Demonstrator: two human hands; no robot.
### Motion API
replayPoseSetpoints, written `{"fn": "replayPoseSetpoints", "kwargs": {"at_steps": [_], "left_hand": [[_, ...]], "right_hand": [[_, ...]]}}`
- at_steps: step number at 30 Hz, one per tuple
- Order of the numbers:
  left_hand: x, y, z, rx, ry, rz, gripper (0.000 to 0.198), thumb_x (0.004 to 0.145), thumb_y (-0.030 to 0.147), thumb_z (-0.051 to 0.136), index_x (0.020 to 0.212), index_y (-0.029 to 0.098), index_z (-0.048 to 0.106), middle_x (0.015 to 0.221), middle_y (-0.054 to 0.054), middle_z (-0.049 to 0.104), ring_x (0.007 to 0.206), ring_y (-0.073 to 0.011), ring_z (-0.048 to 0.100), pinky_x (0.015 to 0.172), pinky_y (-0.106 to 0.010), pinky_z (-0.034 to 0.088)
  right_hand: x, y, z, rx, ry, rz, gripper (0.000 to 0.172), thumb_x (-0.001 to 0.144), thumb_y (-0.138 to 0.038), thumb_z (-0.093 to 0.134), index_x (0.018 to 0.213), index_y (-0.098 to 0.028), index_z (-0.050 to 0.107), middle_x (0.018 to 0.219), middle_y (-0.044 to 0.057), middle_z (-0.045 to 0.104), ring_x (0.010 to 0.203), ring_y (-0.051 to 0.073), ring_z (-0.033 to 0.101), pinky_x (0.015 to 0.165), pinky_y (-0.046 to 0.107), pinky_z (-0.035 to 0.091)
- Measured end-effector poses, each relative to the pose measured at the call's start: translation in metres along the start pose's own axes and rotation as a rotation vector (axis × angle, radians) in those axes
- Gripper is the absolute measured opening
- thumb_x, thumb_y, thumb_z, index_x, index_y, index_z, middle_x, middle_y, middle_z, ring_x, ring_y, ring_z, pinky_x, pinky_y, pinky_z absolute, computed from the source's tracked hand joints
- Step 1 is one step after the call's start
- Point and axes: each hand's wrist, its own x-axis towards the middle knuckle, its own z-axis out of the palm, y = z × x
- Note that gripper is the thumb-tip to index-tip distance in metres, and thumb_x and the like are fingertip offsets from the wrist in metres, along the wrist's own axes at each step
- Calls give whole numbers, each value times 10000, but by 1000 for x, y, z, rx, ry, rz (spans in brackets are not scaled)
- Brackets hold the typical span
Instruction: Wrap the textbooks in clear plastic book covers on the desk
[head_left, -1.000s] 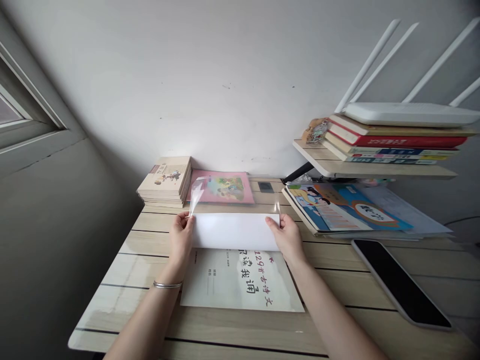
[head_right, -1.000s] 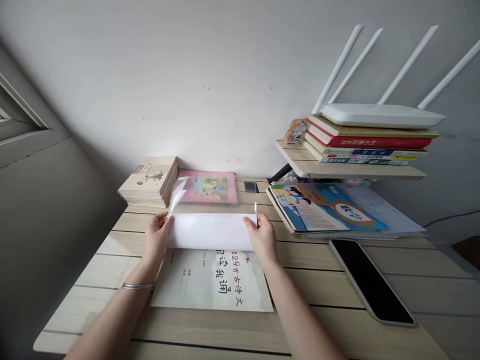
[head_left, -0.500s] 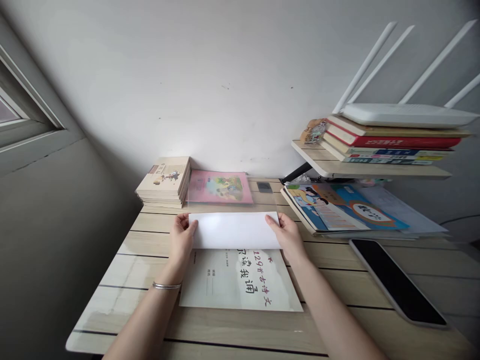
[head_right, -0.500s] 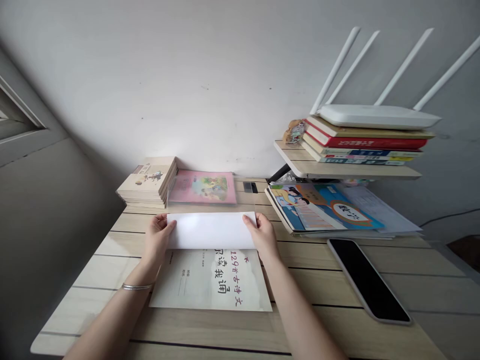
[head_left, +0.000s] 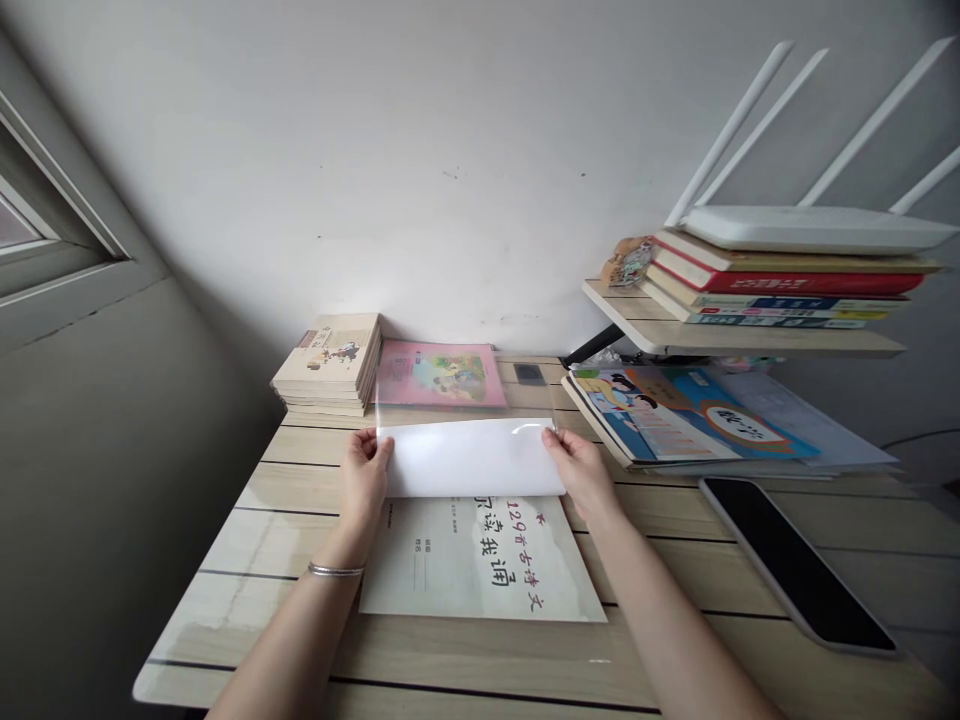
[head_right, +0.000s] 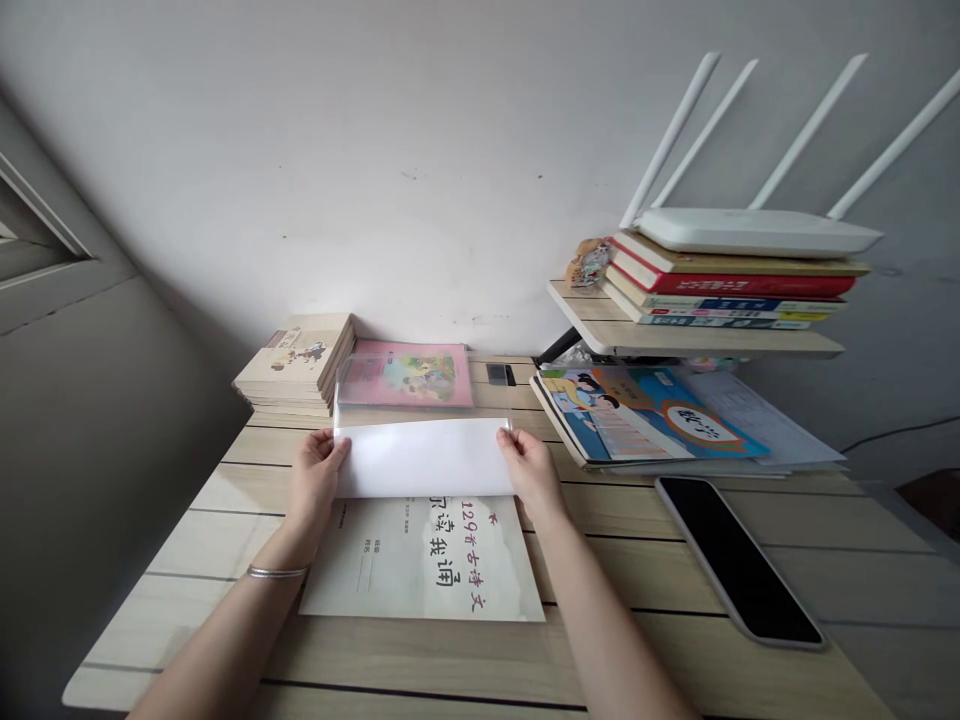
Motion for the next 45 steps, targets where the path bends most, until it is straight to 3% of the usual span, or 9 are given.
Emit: {"fn": "replayPoseSetpoints", "kwargs": {"at_steps": [5,11,18,30,36,45], "left_hand": [[-2,4,-2,2,-5,14,331,652,390,688,855,171,545,781,-17,644,679,-127,578,623,-235,413],[-2,3,-2,-96,-86,-4,377,604,297,739,893,175,529,819,-22,652,702,-128,595,657,-247,438],[-2,3,0,-115,-47,-50,463,539,336,787,889,154,546,807,-42,672,693,-142,613,668,-269,457],[1,1,0,-101,-62,-50,528,539,389,768,976,160,580,735,-2,646,641,-127,576,617,-236,419],[2,3,-1,-103,-39,-69,482,546,429,757,908,153,597,708,6,617,611,-115,551,597,-232,398],[1,0,-1,0,39,3,408,604,479,733,807,160,580,625,38,543,551,-86,470,553,-211,354]], "right_hand": [[2,7,1,-84,33,-86,507,565,-670,671,644,-181,564,549,-26,537,516,114,426,474,229,347],[1,9,2,-61,61,-106,492,592,-658,665,609,-190,514,520,-33,504,490,105,411,439,219,330],[-2,-1,-2,88,-152,72,464,538,-504,784,826,-163,659,687,26,680,616,181,599,544,262,454],[-1,8,0,13,-60,30,461,543,-548,761,784,-170,656,638,18,671,586,192,590,511,278,446],[-3,1,1,22,-95,40,525,465,-548,786,796,-165,646,677,45,687,615,212,609,555,306,468],[-1,4,0,-25,-64,18,484,522,-585,744,763,-176,651,652,35,676,632,218,613,554,298,470]]}}
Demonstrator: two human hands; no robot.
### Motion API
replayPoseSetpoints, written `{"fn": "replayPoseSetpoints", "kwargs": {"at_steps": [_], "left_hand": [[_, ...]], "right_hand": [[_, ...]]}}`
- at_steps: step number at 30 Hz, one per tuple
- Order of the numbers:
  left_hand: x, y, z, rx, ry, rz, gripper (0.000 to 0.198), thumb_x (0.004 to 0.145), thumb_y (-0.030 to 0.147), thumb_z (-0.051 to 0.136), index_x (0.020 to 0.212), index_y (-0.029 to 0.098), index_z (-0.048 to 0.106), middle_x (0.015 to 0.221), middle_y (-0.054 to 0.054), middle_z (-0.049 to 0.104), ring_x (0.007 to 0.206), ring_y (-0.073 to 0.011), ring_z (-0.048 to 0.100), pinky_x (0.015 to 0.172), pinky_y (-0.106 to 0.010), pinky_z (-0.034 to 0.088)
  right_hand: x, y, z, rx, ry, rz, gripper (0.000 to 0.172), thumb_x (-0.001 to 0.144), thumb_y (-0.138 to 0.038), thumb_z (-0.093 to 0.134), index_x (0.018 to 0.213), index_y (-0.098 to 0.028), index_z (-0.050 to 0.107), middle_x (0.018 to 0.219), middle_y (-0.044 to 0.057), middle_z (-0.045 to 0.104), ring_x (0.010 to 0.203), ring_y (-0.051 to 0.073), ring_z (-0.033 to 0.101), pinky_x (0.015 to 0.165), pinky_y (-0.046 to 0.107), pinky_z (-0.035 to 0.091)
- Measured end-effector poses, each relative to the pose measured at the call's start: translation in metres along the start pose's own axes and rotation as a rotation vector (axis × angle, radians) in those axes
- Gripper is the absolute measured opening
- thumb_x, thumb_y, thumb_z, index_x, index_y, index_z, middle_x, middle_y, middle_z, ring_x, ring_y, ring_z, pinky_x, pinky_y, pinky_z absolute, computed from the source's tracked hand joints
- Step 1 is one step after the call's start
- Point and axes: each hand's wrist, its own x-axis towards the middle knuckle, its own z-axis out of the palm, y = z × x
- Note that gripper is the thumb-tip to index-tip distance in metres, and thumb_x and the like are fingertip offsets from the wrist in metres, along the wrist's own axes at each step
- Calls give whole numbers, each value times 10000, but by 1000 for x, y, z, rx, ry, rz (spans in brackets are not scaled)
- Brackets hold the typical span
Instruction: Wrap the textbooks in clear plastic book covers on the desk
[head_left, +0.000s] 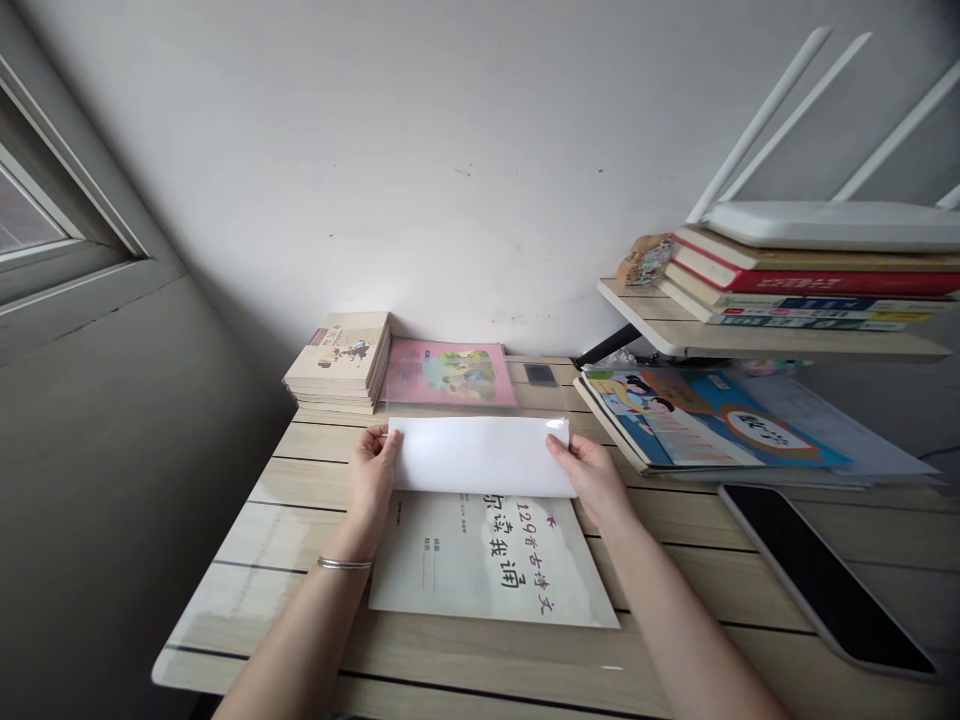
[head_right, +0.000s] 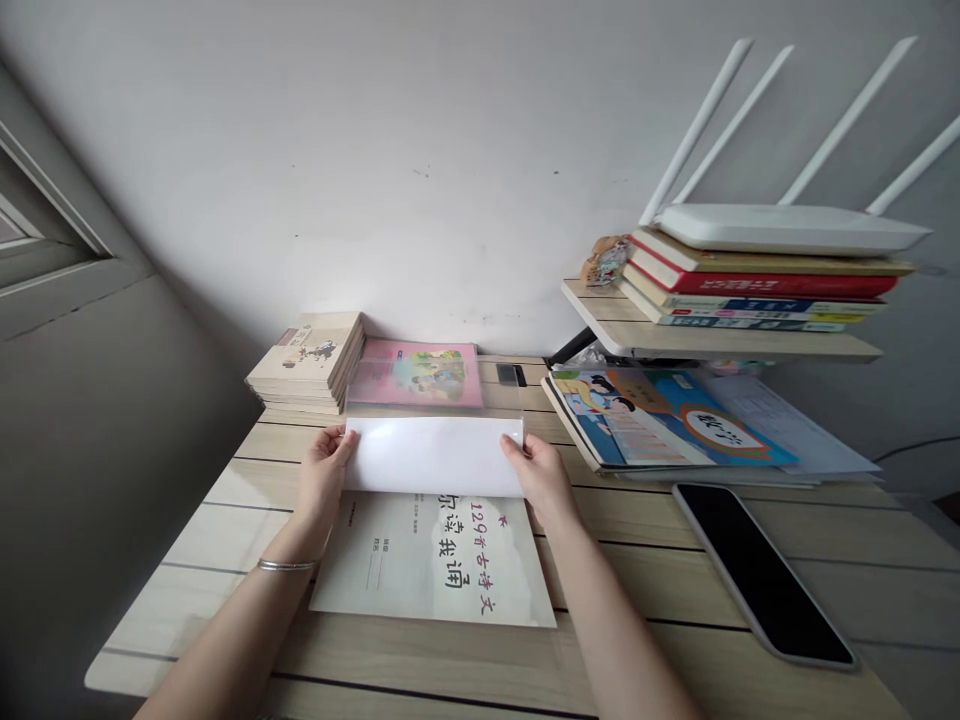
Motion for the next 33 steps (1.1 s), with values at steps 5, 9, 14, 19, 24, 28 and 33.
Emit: {"fn": "replayPoseSetpoints", "kwargs": {"at_steps": [5,9,14,19,24,28,33], "left_hand": [[-3,4,-2,-35,-80,-12,380,636,489,719,779,167,575,719,-1,604,620,-113,525,574,-222,387],[-5,7,-1,-126,-141,-58,403,556,388,796,809,166,575,786,-21,654,651,-123,574,616,-235,422],[-5,4,2,-119,-96,-46,409,547,391,803,799,157,581,757,-23,663,638,-119,576,625,-239,431],[-5,3,3,-118,-68,-45,424,530,412,810,777,153,582,754,-26,667,635,-122,580,627,-247,443],[-4,2,5,-96,-45,-50,440,520,441,805,755,152,570,709,-8,644,597,-106,542,584,-230,419],[-2,5,2,-48,-41,-28,414,573,474,770,745,150,578,669,15,606,573,-86,507,556,-209,385],[1,18,-8,-124,-293,-92,450,530,358,820,864,158,596,813,-25,667,701,-134,593,633,-234,437]], "right_hand": [[2,7,1,-51,42,-36,465,586,-618,691,752,-186,644,650,20,670,609,197,595,524,278,458],[1,5,1,-5,36,-18,438,590,-591,713,728,-182,641,638,12,663,581,178,576,501,261,441],[-2,-11,-6,62,-94,28,459,525,-536,774,758,-157,663,672,39,677,629,193,593,532,266,448],[1,-11,-11,52,-153,28,449,511,-527,792,731,-157,664,682,34,674,660,184,585,595,270,452],[3,-4,-7,-52,-45,-4,516,502,-636,738,688,-163,653,635,25,646,586,169,539,532,263,413],[2,2,-4,-152,36,-92,525,570,-668,673,673,-156,625,598,15,610,547,147,501,487,241,365],[4,9,-5,-120,53,-97,490,628,-645,651,704,-162,619,605,4,608,544,141,499,476,233,366]]}}
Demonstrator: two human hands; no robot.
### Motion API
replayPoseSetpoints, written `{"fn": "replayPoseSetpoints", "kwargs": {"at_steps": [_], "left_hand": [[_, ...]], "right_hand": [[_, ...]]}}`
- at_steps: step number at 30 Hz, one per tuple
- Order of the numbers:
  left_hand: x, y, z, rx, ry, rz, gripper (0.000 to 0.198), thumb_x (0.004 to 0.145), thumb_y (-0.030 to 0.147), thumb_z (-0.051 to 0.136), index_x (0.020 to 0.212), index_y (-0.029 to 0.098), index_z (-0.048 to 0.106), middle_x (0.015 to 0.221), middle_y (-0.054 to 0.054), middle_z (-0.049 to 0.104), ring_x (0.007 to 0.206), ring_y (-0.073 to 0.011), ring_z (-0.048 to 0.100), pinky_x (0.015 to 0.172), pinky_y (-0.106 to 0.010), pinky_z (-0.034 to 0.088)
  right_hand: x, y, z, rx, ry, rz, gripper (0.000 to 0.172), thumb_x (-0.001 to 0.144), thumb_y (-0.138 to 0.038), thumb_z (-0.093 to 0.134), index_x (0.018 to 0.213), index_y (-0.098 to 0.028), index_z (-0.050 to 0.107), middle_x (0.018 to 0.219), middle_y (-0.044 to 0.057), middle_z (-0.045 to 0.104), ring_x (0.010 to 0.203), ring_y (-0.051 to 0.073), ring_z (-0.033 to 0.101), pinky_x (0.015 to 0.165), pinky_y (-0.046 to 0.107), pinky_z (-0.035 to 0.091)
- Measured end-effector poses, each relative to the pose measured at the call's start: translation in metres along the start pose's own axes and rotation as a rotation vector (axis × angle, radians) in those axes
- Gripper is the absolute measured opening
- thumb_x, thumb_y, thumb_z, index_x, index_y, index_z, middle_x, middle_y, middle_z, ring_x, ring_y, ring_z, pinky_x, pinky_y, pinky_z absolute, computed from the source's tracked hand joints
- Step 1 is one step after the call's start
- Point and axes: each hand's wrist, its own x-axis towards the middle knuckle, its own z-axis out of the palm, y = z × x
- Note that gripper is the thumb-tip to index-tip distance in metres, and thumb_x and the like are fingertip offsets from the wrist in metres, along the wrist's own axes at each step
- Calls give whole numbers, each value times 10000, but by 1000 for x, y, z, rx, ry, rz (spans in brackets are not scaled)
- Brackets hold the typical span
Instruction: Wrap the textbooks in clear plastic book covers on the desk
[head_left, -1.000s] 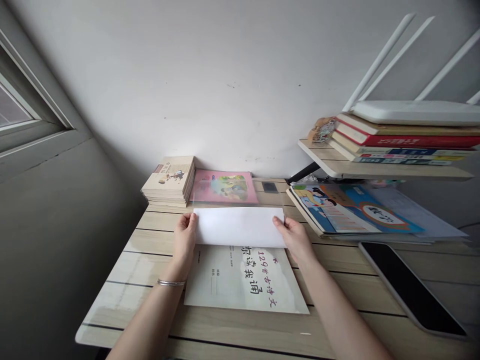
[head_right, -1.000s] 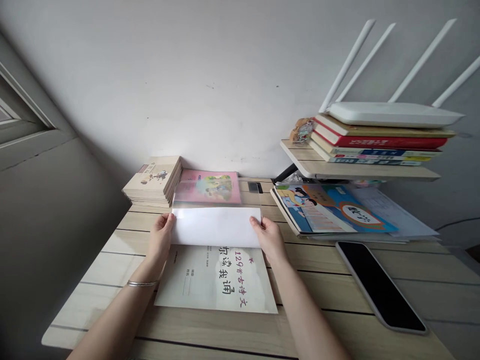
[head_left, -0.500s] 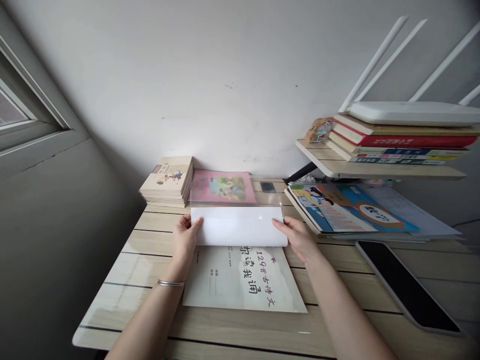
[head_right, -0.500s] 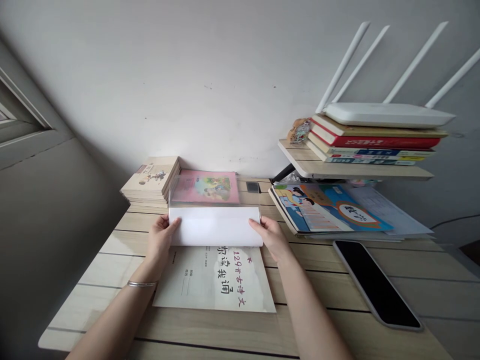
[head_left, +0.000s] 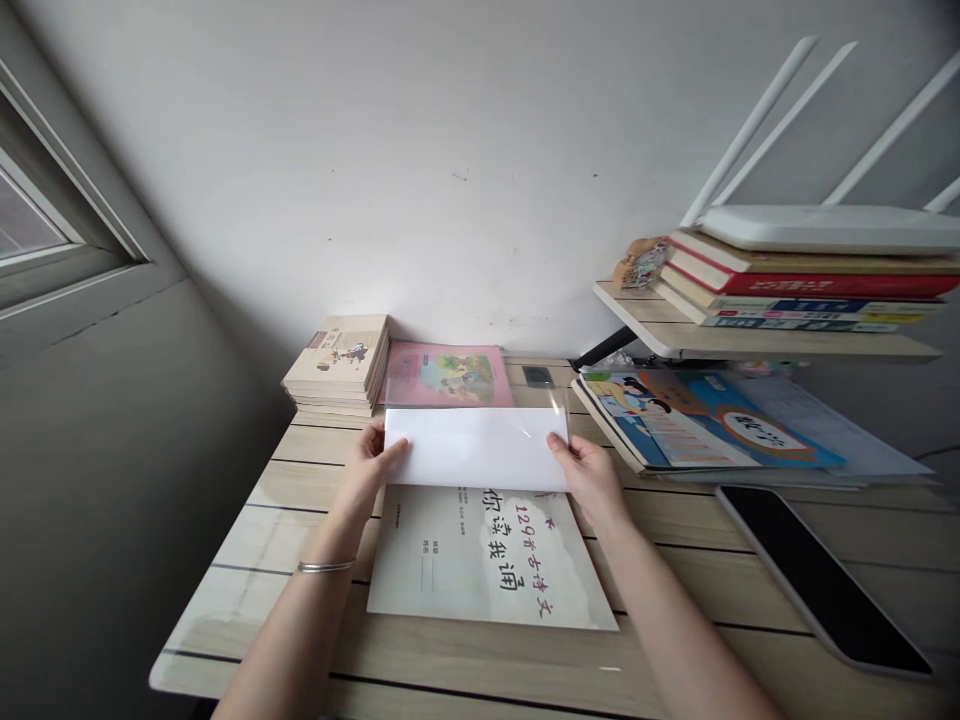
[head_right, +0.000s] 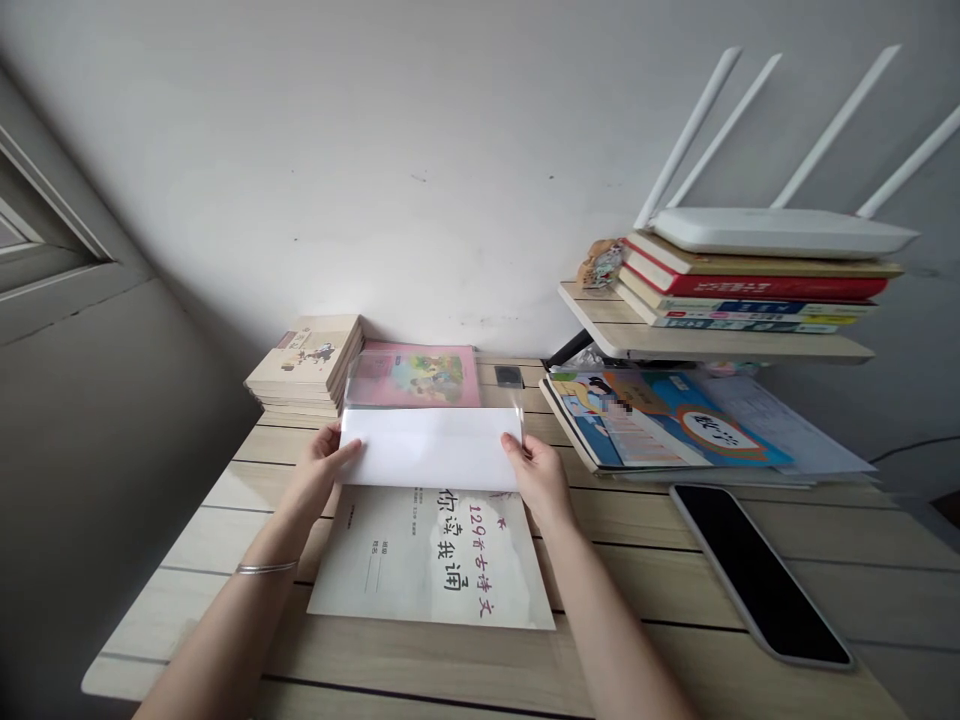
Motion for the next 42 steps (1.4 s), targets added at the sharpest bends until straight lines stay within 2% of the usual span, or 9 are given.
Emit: {"fn": "replayPoseSetpoints", "kwargs": {"at_steps": [2,9,18,25,30,34,36,40,42], "left_hand": [[0,2,-2,-9,-36,-7,482,485,297,837,879,158,598,818,-32,677,731,-153,608,659,-250,449],[4,-8,0,10,63,8,464,479,319,814,858,139,616,795,-42,679,720,-162,611,668,-268,449],[10,-23,1,62,149,68,447,548,374,788,885,123,636,821,-62,694,705,-154,605,669,-267,447],[7,-19,1,106,109,122,386,656,451,710,869,141,626,814,-49,669,744,-155,591,693,-255,434],[5,-20,4,169,192,110,382,646,495,695,766,146,597,718,-18,619,631,-119,519,592,-227,390],[3,-18,7,211,263,100,396,650,537,674,676,162,550,607,26,542,535,-90,436,510,-213,332],[1,-13,6,211,241,86,403,664,548,663,668,164,544,591,33,531,521,-85,429,500,-208,324],[-1,-2,1,149,22,-4,424,596,498,753,780,146,606,708,-19,626,609,-124,538,569,-225,400],[1,-2,-2,129,-27,-26,453,564,469,784,821,133,622,758,-48,653,652,-145,570,602,-242,424]], "right_hand": [[0,-2,0,44,-15,16,476,622,-631,671,705,-165,622,615,6,615,553,142,505,481,232,375],[-3,-15,-3,146,-149,58,480,560,-575,756,766,-150,666,708,52,684,664,196,595,565,264,448],[-1,-3,2,71,-10,32,536,572,-622,717,814,-146,680,707,45,691,646,202,602,549,266,455],[-3,-10,2,137,-35,33,493,574,-594,734,793,-156,678,688,32,677,638,187,591,538,253,450],[-2,-15,-4,172,-173,53,479,562,-547,771,800,-141,681,700,46,683,660,191,599,569,264,462],[-1,-12,-2,154,-103,71,516,504,-571,786,760,-133,689,702,62,698,628,198,602,550,277,465],[0,-8,1,162,-45,78,521,492,-572,788,766,-138,694,716,61,707,627,201,610,545,278,470],[0,-3,6,168,19,72,548,510,-575,777,836,-142,699,763,65,719,653,212,628,562,285,489],[-1,-6,5,170,5,70,549,523,-578,770,848,-140,698,774,70,720,665,218,631,567,290,491]]}}
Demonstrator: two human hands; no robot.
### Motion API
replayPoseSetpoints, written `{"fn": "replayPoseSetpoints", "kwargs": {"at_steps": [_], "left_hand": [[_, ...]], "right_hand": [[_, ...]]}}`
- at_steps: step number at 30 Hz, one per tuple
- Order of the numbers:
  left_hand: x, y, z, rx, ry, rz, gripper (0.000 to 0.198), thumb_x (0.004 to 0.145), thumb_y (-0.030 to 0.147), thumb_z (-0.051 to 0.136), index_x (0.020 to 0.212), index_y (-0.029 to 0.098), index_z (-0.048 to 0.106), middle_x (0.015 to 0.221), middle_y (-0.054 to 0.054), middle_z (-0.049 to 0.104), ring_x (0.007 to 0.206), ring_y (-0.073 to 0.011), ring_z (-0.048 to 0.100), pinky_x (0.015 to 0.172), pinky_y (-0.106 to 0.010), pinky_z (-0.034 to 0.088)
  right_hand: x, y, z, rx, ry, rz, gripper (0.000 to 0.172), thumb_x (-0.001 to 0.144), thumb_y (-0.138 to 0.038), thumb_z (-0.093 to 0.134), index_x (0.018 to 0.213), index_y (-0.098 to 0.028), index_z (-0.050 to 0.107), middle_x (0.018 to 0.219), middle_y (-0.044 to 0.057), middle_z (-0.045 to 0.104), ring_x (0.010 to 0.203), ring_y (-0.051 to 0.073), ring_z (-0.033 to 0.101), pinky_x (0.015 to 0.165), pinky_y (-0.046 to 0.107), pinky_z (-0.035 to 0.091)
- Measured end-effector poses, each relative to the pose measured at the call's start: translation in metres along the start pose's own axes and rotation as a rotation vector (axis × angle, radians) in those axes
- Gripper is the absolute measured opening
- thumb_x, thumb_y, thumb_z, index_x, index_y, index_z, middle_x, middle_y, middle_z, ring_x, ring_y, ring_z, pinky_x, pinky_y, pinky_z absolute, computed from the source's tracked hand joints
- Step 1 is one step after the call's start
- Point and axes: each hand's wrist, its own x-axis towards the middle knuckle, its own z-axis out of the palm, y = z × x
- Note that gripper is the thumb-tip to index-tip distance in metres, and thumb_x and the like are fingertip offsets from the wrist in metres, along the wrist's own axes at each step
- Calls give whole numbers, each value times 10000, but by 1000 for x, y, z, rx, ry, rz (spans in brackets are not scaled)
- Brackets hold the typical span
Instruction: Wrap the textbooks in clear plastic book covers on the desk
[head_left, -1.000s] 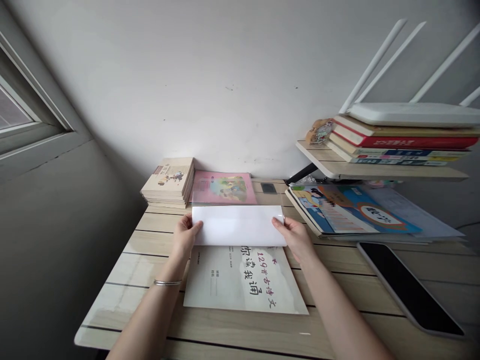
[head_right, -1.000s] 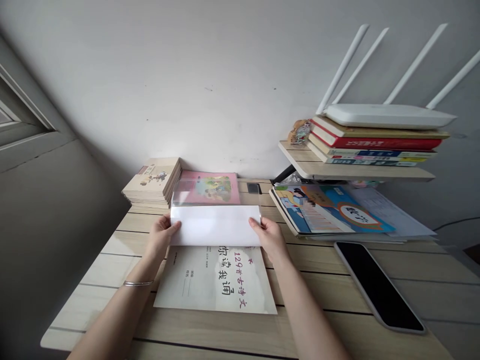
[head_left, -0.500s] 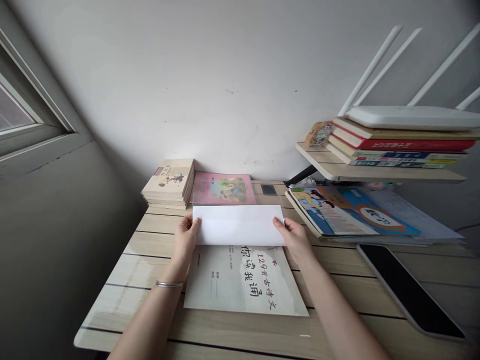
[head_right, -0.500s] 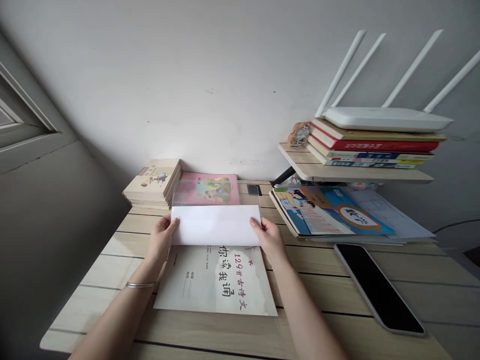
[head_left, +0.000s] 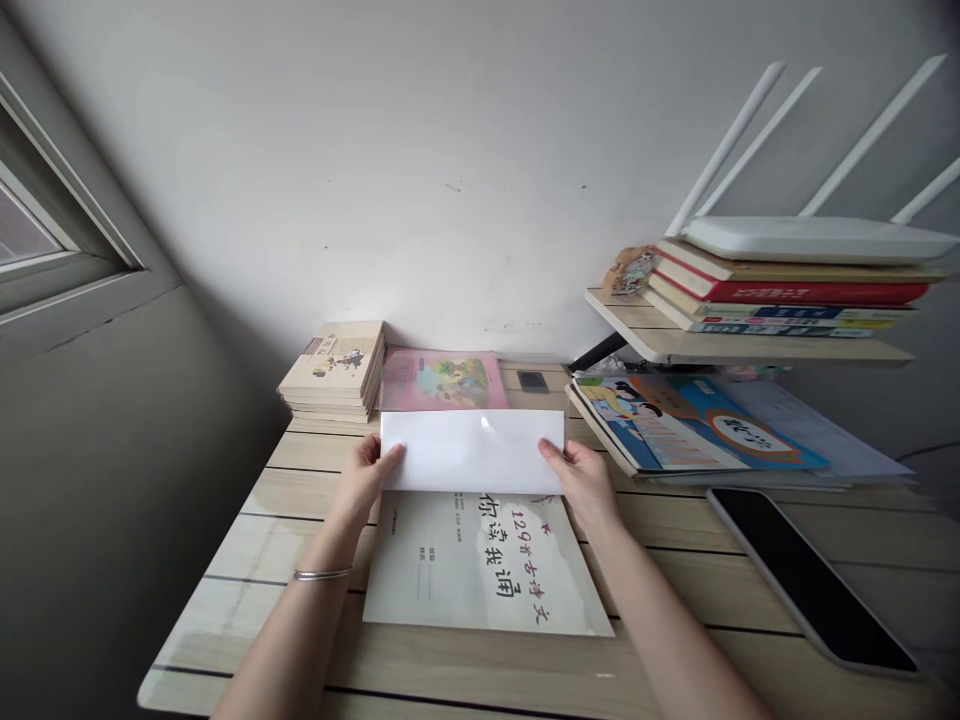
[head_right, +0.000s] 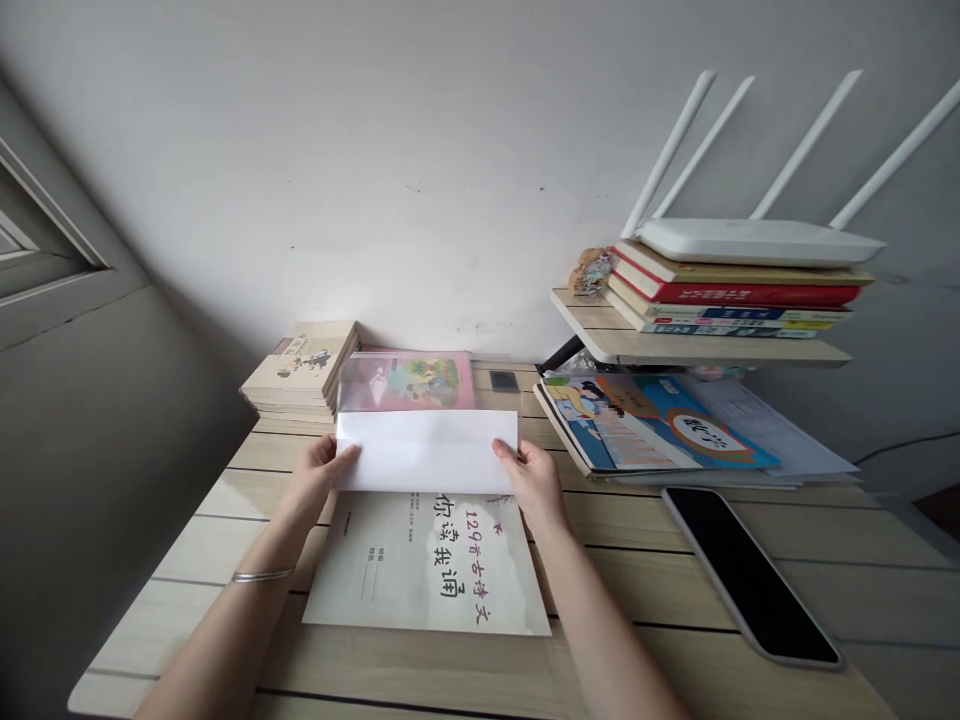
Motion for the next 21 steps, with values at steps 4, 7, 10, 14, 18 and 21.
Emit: {"fn": "replayPoseSetpoints", "kwargs": {"at_steps": [4,7,10,14,18,21], "left_hand": [[6,-12,1,56,126,59,418,588,502,745,723,137,593,653,-19,617,570,-118,519,544,-229,389],[9,-20,4,124,201,110,389,607,501,716,672,150,562,602,9,573,538,-101,472,517,-216,356],[10,-21,5,181,222,124,366,640,495,681,666,152,556,593,16,552,538,-98,453,515,-214,344],[11,-21,5,213,236,117,370,658,509,657,666,156,547,572,28,520,527,-96,428,503,-214,317],[10,-19,6,228,234,100,407,657,548,649,639,153,552,568,26,520,527,-98,422,495,-218,299],[7,-12,6,214,200,86,427,659,557,657,680,134,605,621,-3,579,563,-115,465,515,-221,324]], "right_hand": [[-2,-14,-6,15,-175,5,504,527,-505,806,868,-150,698,853,73,727,751,216,639,643,286,496],[-2,-19,-10,-5,-256,15,498,514,-481,823,865,-149,703,876,81,730,781,216,641,685,297,495],[-1,-17,-9,-26,-193,25,507,474,-540,816,766,-141,709,801,82,729,709,212,632,645,302,489],[-1,-13,-4,-35,-110,11,539,443,-589,803,735,-145,709,762,76,725,669,214,623,605,300,481],[1,-6,-5,-64,-90,-17,512,506,-599,769,723,-140,699,719,64,714,637,205,615,569,283,466],[3,1,-7,-61,-88,-37,477,557,-577,752,742,-141,697,720,55,713,638,200,614,571,278,466]]}}
